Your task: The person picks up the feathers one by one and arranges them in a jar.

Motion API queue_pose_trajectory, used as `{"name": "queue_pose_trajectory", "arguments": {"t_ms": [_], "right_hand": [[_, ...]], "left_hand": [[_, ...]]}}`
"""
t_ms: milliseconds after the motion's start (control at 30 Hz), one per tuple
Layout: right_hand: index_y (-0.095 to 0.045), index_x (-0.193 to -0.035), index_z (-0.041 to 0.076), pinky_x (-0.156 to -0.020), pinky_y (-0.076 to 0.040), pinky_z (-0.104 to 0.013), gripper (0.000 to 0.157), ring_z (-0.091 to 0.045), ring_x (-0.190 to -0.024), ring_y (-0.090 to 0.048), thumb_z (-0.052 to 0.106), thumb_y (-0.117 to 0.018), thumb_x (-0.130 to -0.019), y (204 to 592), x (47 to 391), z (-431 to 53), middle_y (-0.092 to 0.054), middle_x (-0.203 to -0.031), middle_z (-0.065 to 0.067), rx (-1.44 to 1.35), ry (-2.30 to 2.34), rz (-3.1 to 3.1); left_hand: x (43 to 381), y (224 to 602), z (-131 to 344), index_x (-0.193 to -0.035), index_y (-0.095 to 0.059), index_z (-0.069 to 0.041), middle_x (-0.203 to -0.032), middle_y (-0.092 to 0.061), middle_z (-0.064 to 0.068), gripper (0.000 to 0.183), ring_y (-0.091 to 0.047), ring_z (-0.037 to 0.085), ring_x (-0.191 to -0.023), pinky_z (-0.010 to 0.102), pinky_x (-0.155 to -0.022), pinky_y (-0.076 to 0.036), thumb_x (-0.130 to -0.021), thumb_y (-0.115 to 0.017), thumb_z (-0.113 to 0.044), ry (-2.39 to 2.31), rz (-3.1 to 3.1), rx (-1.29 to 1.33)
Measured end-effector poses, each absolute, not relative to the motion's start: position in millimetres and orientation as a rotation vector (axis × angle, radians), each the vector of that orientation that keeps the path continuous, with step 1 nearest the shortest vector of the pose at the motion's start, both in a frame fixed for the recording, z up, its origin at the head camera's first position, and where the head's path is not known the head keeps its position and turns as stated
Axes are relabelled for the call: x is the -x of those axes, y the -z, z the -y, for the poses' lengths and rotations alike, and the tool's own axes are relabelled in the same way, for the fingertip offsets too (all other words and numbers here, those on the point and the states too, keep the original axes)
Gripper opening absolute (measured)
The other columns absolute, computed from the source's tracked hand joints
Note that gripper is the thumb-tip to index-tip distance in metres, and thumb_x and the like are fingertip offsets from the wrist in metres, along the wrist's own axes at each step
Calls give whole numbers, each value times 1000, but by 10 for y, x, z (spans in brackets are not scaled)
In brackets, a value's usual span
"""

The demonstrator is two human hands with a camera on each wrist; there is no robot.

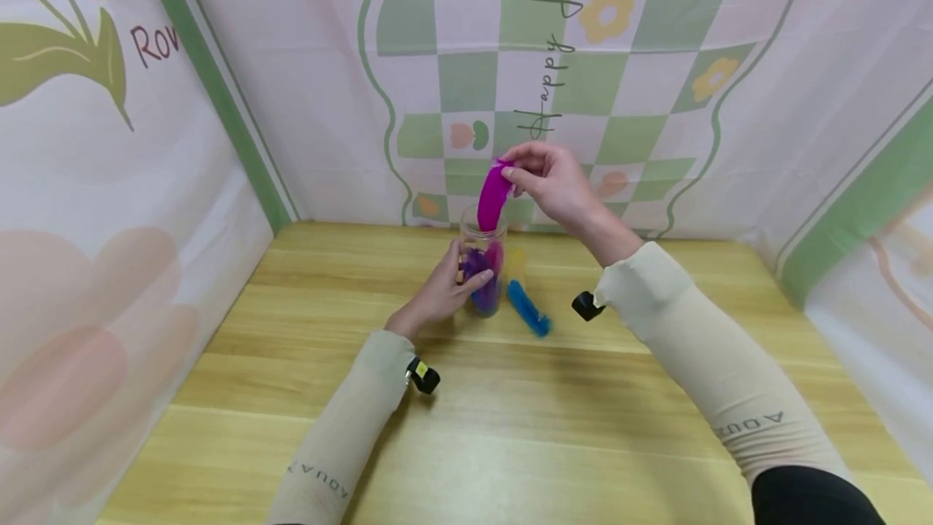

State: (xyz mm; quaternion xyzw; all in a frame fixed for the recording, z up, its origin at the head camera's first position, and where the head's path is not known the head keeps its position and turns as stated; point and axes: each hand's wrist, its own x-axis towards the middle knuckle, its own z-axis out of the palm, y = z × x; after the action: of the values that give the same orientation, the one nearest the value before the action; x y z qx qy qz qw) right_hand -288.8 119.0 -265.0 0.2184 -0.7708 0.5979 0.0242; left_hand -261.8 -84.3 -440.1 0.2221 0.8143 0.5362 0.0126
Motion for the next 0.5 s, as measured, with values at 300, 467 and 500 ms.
{"name": "queue_pose_trajectory", "arguments": {"t_ms": [300,467,500], "right_hand": [[-70,-117,-1,-77,-55,-27,20,-18,-90,-66,8,-65,-101,2758,2872,-1154,-74,-109,-10,-713,-1781,2476],[-73,-115,0,-78,-55,-25,19,-17,-93,-66,9,-66,-100,2809,2883,-1159,-74,-110,-11,-720,-1749,2511],[-73,-115,0,-78,-54,-25,18,-18,-93,-66,9,-66,-100,2818,2889,-1160,-74,-110,-11,-722,-1735,2517]], "left_hand": [[2651,4431,844,-148,-28,-14,-137,-50,12,53,-56,35,-128,49,-106,-49,-106,-57,-32,-1702,-2516,-769],[2654,4437,839,-149,-26,-9,-140,-50,12,57,-54,33,-131,51,-109,-46,-106,-57,-31,-1720,-2505,-781],[2652,4435,838,-150,-26,-9,-140,-50,12,57,-54,33,-131,51,-109,-45,-106,-57,-31,-1726,-2500,-779]]}}
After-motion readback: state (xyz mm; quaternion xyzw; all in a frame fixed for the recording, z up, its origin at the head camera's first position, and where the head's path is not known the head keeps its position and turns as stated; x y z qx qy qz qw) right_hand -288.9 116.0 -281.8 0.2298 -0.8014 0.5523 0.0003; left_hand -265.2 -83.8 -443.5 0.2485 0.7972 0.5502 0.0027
